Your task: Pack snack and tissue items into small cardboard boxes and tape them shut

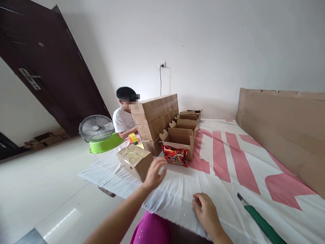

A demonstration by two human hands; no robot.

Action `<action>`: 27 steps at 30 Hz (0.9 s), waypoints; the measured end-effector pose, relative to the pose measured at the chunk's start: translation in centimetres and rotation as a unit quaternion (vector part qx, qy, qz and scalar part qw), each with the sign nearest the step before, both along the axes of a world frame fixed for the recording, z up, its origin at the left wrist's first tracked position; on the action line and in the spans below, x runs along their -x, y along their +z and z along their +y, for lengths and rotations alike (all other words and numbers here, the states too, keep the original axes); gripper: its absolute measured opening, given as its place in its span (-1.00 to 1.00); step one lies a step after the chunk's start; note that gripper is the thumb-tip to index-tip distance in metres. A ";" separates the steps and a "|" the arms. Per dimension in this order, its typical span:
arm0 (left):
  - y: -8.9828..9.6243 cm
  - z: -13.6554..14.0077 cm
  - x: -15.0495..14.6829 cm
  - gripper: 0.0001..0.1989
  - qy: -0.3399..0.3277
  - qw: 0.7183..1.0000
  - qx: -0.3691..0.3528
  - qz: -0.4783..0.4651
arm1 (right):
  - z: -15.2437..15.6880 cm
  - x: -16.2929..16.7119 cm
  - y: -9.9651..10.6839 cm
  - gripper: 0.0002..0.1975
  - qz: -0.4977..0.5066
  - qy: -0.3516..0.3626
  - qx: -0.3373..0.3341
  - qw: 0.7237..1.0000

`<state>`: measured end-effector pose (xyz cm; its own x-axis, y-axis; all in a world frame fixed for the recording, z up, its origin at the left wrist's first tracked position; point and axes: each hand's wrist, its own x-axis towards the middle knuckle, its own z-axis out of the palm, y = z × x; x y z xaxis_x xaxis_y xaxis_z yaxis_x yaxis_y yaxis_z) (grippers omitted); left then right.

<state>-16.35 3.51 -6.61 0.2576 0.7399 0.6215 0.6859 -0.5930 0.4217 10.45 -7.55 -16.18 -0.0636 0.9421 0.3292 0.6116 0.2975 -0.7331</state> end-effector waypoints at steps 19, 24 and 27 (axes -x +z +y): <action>1.4 2.3 13.4 -0.32 0.209 0.870 0.216 -0.391 | -0.2 0.3 0.6 -0.77 0.043 -0.020 -0.037 0.998; -0.6 -1.1 5.6 -0.32 0.202 0.887 0.198 -0.366 | -0.9 -0.4 0.4 -0.58 0.180 -0.080 -0.117 0.973; -1.4 -3.4 0.0 -0.36 0.174 0.896 0.206 -0.352 | -1.6 -0.9 0.7 -0.38 0.256 -0.102 -0.174 0.945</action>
